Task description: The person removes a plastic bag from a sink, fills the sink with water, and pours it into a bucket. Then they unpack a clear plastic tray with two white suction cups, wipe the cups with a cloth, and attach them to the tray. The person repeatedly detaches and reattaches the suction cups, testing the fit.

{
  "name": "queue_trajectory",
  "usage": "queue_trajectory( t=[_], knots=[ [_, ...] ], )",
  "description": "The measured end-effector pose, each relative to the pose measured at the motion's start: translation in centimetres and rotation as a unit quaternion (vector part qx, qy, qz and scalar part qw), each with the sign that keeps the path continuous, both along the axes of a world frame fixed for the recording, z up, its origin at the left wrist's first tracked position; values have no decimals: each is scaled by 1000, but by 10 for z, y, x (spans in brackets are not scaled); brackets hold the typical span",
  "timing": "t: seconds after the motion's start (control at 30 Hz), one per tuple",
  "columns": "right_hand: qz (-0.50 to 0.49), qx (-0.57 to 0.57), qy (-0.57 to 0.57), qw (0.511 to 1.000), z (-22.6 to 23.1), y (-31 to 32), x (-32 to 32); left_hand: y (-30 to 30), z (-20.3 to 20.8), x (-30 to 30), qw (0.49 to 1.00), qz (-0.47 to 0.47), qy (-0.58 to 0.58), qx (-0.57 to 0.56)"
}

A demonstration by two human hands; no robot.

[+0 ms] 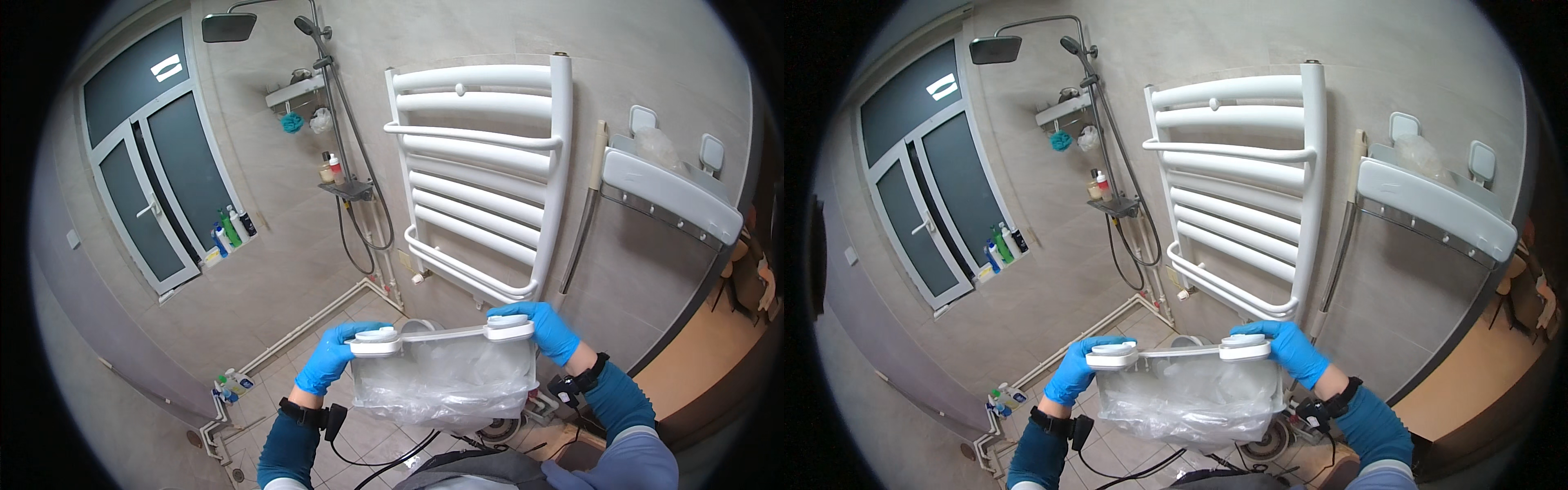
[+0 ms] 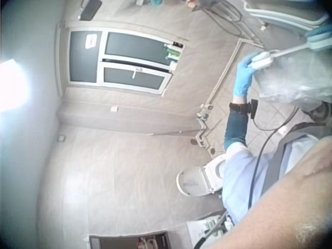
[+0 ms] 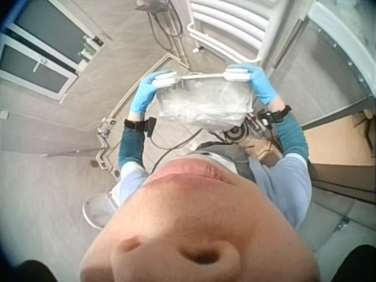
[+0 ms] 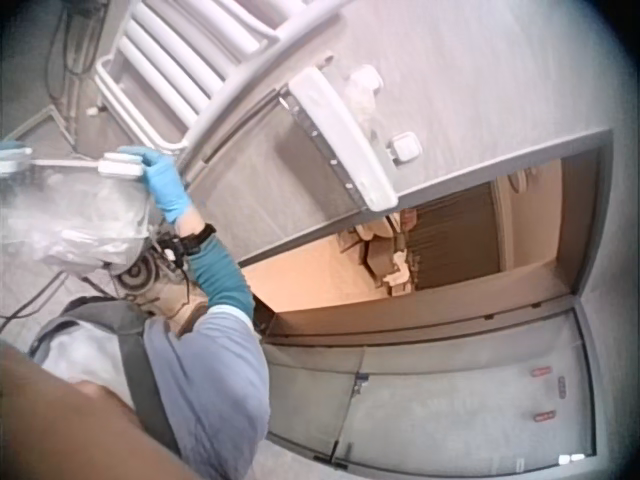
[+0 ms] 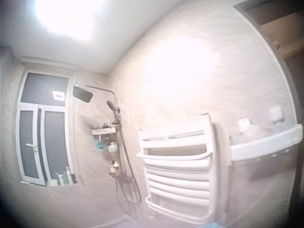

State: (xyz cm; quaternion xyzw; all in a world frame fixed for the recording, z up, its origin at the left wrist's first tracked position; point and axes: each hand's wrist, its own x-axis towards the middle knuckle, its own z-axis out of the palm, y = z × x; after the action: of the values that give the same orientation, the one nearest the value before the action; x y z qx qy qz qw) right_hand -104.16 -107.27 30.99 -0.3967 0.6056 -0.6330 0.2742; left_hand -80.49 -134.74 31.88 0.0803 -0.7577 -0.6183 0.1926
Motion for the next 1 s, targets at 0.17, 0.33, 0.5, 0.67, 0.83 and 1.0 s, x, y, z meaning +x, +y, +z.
queue_trajectory(
  t=[0.17, 0.33, 0.5, 0.67, 0.83, 1.0],
  knots=[
    [54, 12, 8, 998, -5, -26, -5, -16, -9, 12, 997, 23, 9, 70],
    [90, 26, 64, 994, -1, -35, -27, -22, -15, 7, 997, 37, 1, 68],
    [112, 20, 45, 992, 0, -40, -55, -25, -10, -15, 997, 24, 17, 71],
    [141, -3, -26, 990, -4, -49, -70, -30, -9, -28, 996, 50, 17, 71],
    [152, -41, 25, 987, -5, -69, -74, -49, -1, -35, 997, 32, 39, 57],
    [60, 18, -2, 998, -5, -126, -69, -106, -5, -25, 998, 21, 35, 47]
  ],
)
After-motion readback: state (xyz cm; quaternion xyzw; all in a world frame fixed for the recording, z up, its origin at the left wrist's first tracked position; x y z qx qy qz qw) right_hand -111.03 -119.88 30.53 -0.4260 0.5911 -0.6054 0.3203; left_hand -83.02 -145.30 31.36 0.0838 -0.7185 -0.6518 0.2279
